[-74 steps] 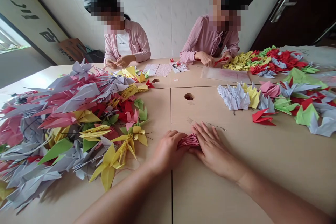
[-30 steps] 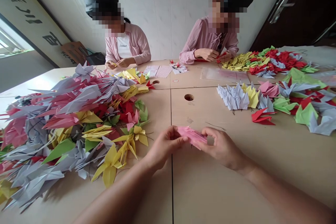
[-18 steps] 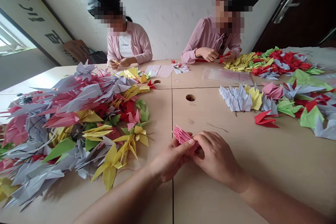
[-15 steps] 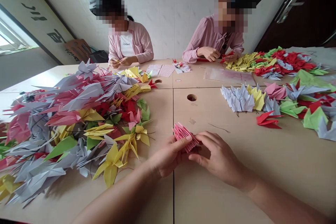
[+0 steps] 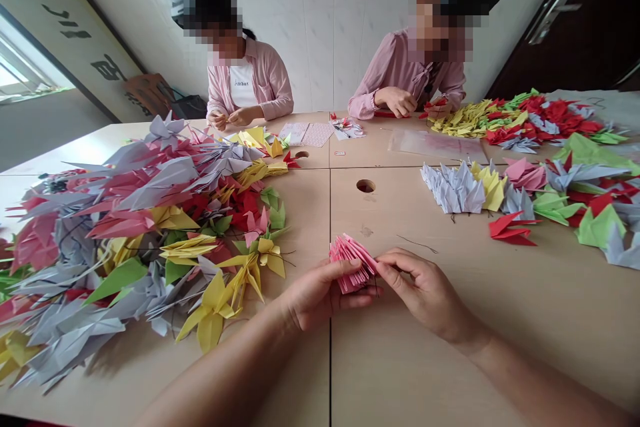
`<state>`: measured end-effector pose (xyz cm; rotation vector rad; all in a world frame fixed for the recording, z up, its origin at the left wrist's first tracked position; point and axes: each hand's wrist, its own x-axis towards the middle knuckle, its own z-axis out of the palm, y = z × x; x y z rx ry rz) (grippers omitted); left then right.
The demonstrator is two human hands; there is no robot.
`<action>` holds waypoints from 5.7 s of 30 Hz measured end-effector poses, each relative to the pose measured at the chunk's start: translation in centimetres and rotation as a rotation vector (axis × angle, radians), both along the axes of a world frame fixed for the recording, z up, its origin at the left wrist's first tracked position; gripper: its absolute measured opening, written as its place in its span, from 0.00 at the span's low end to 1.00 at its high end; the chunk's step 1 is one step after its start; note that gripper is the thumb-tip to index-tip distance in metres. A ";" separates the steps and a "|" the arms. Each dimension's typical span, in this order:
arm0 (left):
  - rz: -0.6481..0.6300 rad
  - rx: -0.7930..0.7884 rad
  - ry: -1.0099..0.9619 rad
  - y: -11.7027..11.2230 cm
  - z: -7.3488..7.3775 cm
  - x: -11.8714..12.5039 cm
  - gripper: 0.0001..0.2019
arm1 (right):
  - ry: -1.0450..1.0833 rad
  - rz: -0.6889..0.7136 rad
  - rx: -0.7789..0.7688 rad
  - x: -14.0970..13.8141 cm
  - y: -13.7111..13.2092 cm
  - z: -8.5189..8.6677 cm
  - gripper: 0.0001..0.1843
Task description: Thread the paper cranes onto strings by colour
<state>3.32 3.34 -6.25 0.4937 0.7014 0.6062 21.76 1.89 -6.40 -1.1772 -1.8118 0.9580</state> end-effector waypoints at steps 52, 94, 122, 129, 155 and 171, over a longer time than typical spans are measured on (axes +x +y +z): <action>-0.035 0.211 0.105 -0.3 -0.3 0.4 0.16 | -0.359 -0.011 0.057 -0.2 -0.5 0.0 0.11; 0.046 1.262 1.131 -0.2 -1.2 0.5 0.11 | -0.200 -0.009 -0.101 0.7 1.3 -2.0 0.08; 0.056 1.089 0.997 -0.2 -1.0 0.6 0.06 | -0.221 0.028 0.016 0.2 0.6 -1.6 0.09; 0.119 0.615 0.487 -0.2 -0.1 0.7 0.13 | 0.098 -0.047 -0.207 -0.1 0.1 -0.8 0.19; 0.239 0.691 0.651 0.1 -0.3 0.7 0.13 | 0.053 -0.130 -0.144 0.7 0.9 -0.9 0.09; 0.149 0.595 0.596 0.2 -0.3 0.6 0.15 | -0.042 -0.092 -0.194 0.5 1.1 -0.4 0.10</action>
